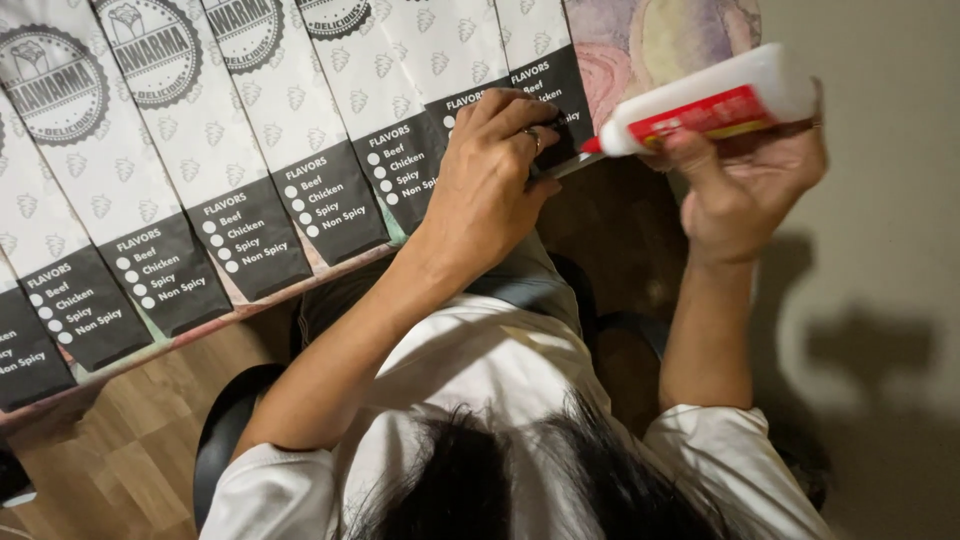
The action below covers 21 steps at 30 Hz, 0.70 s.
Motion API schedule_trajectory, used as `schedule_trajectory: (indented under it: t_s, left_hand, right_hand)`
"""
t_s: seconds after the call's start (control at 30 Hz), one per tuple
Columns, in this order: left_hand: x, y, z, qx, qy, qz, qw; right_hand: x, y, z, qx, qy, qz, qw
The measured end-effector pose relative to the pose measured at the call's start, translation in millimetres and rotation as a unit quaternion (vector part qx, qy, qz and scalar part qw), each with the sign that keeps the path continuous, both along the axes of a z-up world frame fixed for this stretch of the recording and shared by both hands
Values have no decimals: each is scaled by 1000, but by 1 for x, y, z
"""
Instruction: Folding the bottom flaps of paper food wrappers and applying glue to seal them.
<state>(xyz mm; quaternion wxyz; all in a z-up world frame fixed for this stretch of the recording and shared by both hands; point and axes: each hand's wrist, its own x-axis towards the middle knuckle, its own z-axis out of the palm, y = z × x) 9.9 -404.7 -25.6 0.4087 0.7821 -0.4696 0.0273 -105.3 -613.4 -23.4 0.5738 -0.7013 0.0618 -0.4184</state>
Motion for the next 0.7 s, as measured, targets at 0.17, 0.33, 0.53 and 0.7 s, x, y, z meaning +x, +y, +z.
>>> schedule_trajectory:
  t_s: [0.17,0.33,0.53,0.7]
  left_hand:
    - [-1,-3,0,-5,-7,17,1000]
    - [-6,-5,1,-38,-4,33,999]
    - [-9,-9,1,-67,-8,51,996]
    - [-11,-13,-1,-86,14,66,994]
  right_hand:
    - [5,26,0,-14,11,11,1000]
    - [-2,3,-6,-3,7,-16,1000]
    - [-8,-18,-8,9,-51,-26,998]
    - [-4,-1,-3,17,-44,-6,999]
